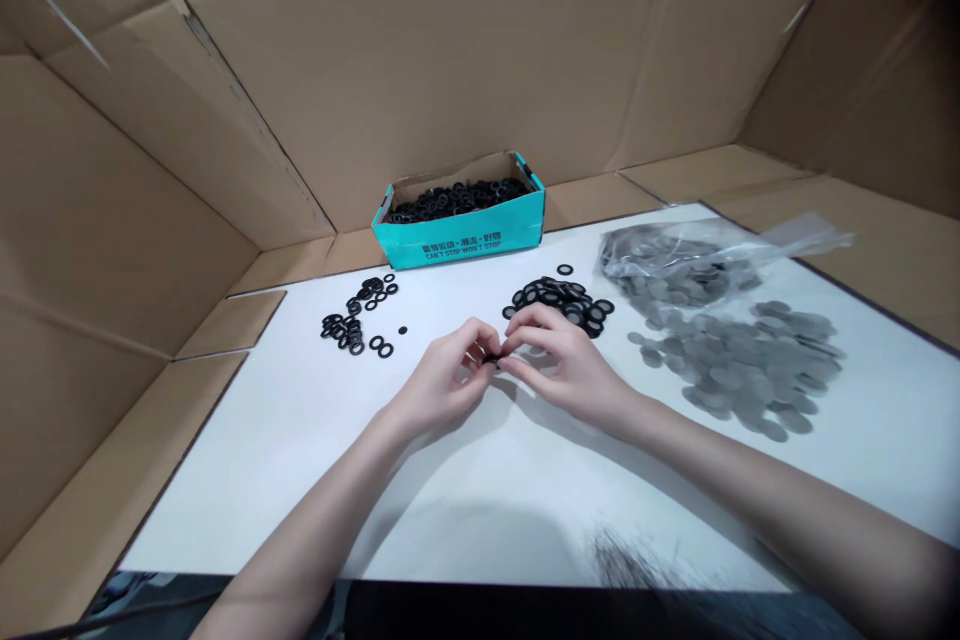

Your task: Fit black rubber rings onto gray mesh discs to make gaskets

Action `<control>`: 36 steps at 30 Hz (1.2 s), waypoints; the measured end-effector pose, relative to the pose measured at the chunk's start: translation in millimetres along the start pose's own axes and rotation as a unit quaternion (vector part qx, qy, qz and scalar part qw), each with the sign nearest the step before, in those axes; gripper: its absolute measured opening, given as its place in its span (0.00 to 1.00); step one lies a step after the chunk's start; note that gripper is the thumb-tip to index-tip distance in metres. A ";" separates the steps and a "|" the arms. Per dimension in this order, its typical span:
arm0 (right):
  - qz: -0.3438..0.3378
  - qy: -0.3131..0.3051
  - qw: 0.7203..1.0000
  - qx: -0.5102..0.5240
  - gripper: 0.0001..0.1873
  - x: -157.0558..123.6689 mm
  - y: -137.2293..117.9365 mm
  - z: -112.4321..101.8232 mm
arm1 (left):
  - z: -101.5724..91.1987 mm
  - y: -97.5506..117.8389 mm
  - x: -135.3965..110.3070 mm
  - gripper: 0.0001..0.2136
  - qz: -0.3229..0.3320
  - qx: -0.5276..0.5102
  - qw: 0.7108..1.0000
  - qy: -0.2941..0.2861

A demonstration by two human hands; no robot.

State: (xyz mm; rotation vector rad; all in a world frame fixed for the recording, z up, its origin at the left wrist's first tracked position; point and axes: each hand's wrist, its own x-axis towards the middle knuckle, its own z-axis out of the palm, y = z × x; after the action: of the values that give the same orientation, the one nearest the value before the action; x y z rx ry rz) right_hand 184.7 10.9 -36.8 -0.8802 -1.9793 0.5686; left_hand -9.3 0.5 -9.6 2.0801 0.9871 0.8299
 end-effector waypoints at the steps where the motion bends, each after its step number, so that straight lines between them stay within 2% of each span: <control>1: -0.001 0.000 1.000 -0.001 0.04 -0.1 0.4 0.3 | 0.4 0.6 0.2 0.06 -0.001 -0.003 1.000 0.001; 8: -0.005 -0.003 0.999 0.033 0.07 -0.8 -0.9 2.0 | 2.4 2.0 1.4 0.06 0.006 0.006 1.000 0.007; 12: -0.039 0.006 0.999 0.030 0.07 -1.7 -4.3 2.0 | -0.1 7.3 1.4 0.07 0.006 0.031 0.999 -0.017; 15: -0.045 0.011 0.999 0.028 0.07 -1.3 -4.1 1.6 | -1.3 8.8 0.5 0.07 0.011 0.029 0.999 -0.010; 18: 0.009 0.005 0.998 0.056 0.06 1.0 -2.5 0.1 | -1.6 6.4 -0.6 0.07 0.022 0.008 1.000 0.017; 21: 0.083 -0.010 0.991 0.108 0.07 4.1 -1.6 -1.9 | -1.9 2.5 -0.8 0.12 0.050 -0.013 0.998 0.042; 28: 0.207 -0.072 0.944 0.249 0.14 7.4 -7.3 -3.2 | -0.5 -1.7 -0.5 0.14 0.114 0.002 0.990 0.086; 32: 0.243 -0.107 0.920 0.287 0.15 7.2 -9.8 -1.8 | 2.5 0.2 -0.8 0.15 0.138 0.033 0.984 0.111; 36: 0.263 -0.107 0.905 0.317 0.16 6.5 -12.2 -1.6 | 5.0 1.7 -0.5 0.14 0.169 0.073 0.976 0.117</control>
State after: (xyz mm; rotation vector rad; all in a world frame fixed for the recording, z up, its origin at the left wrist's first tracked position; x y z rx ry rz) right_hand 179.3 8.0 -24.3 -0.9435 -1.5477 1.5752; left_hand -5.0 -2.3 -11.2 2.3552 0.8452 1.2299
